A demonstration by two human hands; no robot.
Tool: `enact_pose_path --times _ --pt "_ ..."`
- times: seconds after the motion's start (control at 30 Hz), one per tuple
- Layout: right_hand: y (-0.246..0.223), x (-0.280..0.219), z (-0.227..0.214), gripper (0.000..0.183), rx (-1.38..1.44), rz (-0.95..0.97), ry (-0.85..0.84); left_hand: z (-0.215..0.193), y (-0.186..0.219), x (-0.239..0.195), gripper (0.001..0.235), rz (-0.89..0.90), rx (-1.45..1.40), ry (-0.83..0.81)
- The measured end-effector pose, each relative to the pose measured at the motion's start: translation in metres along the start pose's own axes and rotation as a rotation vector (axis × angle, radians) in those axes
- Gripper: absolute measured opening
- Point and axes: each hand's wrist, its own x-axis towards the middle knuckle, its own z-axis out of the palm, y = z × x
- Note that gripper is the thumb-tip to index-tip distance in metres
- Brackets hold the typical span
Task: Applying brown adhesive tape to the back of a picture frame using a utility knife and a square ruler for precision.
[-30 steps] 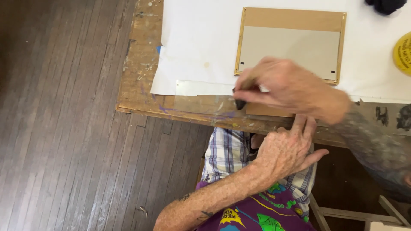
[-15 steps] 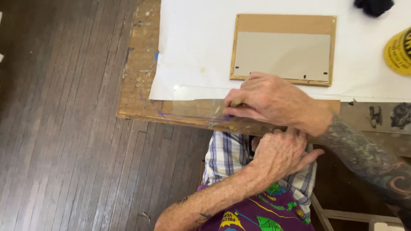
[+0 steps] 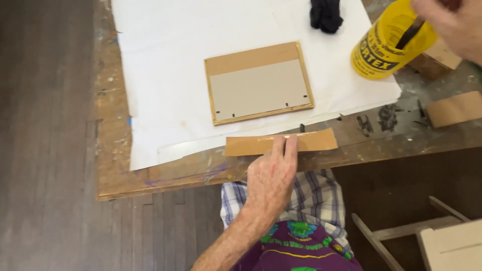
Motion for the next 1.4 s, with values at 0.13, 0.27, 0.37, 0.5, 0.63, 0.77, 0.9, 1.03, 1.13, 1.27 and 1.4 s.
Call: enact_pose_path --times 0.13,0.27,0.37,0.5,0.63,0.77,0.9,1.03,1.13,1.27,1.4 --pt "-0.013 0.035 0.05 0.036 -0.059 0.172 -0.072 -0.013 -0.007 0.008 0.035 -0.029 -0.077 0.065" --pt "-0.019 0.015 0.034 0.028 0.089 0.057 0.039 -0.02 -0.015 0.011 0.018 -0.052 -0.174 0.075" --pt "-0.115 -0.001 0.008 0.021 0.501 0.275 -0.375 -0.032 -0.023 0.014 0.026 -0.096 -0.222 0.031" --pt "-0.237 -0.036 -0.045 0.037 0.22 -0.518 0.001 -0.043 -0.03 0.013 0.026 -0.099 -0.392 0.041" --pt "-0.245 -0.03 -0.039 0.021 0.187 -0.734 0.082 -0.054 -0.036 0.008 0.03 -0.144 -0.518 0.039" --pt "-0.261 -0.022 -0.048 0.02 0.189 -0.81 0.11 -0.062 -0.053 0.001 0.039 -0.233 -0.614 -0.02" --pt "-0.255 -0.018 -0.044 0.027 0.075 -0.816 0.148 -0.093 -0.07 -0.01 0.062 -0.444 -0.877 -0.02" --pt "-0.249 0.003 -0.046 0.028 -0.073 -0.809 0.066 -0.083 -0.097 -0.028 0.087 -0.24 -0.559 0.239" --pt "-0.281 0.02 -0.07 0.018 0.112 -0.752 0.099 -0.083 -0.121 -0.034 0.099 -0.204 -0.529 0.141" --pt "-0.275 0.018 -0.069 0.017 0.117 -0.699 0.055 -0.069 -0.133 -0.034 0.095 -0.08 -0.615 0.153" --pt "-0.277 0.015 -0.07 0.016 0.174 -0.636 0.069 -0.055 -0.125 -0.031 0.095 -0.08 -0.683 0.115"
